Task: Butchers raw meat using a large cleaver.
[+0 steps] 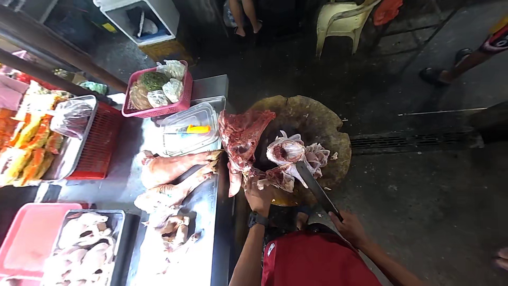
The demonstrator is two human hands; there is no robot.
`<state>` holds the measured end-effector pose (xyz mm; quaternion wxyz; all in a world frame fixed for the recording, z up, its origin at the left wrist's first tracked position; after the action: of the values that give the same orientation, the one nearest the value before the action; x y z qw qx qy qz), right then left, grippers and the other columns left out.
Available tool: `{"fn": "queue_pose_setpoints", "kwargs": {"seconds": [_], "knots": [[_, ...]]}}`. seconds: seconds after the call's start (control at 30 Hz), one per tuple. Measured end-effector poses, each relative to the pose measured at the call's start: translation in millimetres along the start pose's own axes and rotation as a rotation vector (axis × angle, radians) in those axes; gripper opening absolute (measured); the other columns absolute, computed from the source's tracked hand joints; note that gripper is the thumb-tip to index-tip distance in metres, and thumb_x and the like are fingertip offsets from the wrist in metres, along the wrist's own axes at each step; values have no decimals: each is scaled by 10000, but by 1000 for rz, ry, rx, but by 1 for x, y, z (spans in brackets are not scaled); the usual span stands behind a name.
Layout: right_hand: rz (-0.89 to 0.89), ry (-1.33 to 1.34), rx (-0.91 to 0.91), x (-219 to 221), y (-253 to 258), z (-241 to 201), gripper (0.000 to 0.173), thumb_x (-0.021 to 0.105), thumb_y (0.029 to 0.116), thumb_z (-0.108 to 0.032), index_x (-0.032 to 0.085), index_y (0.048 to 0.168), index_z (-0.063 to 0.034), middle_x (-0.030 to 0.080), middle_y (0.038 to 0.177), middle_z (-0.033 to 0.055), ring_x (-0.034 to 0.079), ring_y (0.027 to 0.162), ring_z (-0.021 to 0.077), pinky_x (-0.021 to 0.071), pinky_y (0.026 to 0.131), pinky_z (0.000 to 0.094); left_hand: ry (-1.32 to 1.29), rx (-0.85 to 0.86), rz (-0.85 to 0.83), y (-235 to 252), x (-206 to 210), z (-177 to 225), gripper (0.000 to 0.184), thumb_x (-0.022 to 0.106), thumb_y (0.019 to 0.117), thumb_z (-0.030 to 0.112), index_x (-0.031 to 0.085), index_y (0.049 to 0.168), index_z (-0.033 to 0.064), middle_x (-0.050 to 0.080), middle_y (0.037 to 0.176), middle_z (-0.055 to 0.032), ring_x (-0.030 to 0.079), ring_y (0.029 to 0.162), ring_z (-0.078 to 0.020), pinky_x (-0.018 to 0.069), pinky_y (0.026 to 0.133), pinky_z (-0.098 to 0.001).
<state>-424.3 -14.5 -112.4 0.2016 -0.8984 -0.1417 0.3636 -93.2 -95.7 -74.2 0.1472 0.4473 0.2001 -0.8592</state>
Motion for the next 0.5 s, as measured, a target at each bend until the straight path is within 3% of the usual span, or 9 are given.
{"fn": "queue_pose_setpoints", "kwargs": {"seconds": [0.07,0.17,0.27,0.33,0.43,0.5], "knots": [[6,-16,0,0,-1,5,435,524,1036,-413,714,1009,-23,665,732,139,670,693,290,550,676,527,-11,52,-183,-14,18,22,462,677,959,275,618,1378,87,648,1344,-149,668,1178,-271,542,1031,-478],[18,-22,-25,5,-3,11,445,521,1030,-425,720,1020,-28,668,727,137,673,685,289,555,664,527,26,133,-383,-27,49,40,580,675,962,316,532,1499,151,522,1523,-109,593,1307,-256,503,1087,-468],[44,-12,-39,11,-7,14,442,514,1030,-439,727,1036,-51,667,709,121,668,657,273,550,634,519,82,215,-424,-42,60,40,399,620,983,291,656,1364,176,597,1448,-68,635,1250,-235,536,1044,-465],[51,-22,-31,12,-8,16,445,508,1024,-446,729,1018,-60,668,708,120,673,662,277,551,632,523,150,213,-399,-44,51,34,357,619,981,314,696,1302,177,615,1430,-51,618,1276,-226,516,1071,-460],[51,-12,-11,13,-12,17,467,509,1022,-474,732,995,-65,669,705,116,675,667,275,548,637,524,344,224,-225,-16,40,10,362,600,981,268,700,1302,132,560,1495,-88,519,1379,-297,397,1158,-509],[41,0,4,14,-12,16,471,505,1025,-481,728,976,-70,661,700,107,668,665,263,542,636,515,486,217,-204,7,36,-1,399,559,995,214,644,1378,141,509,1542,-86,484,1406,-314,371,1170,-519]]}}
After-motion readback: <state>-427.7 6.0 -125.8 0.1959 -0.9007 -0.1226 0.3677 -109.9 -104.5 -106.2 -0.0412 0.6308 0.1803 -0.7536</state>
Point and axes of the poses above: each hand's wrist, its own y-axis towards the middle knuckle, its own x-axis out of the palm, z = x × y, the point moved 1 cm from there along y, towards the middle knuckle
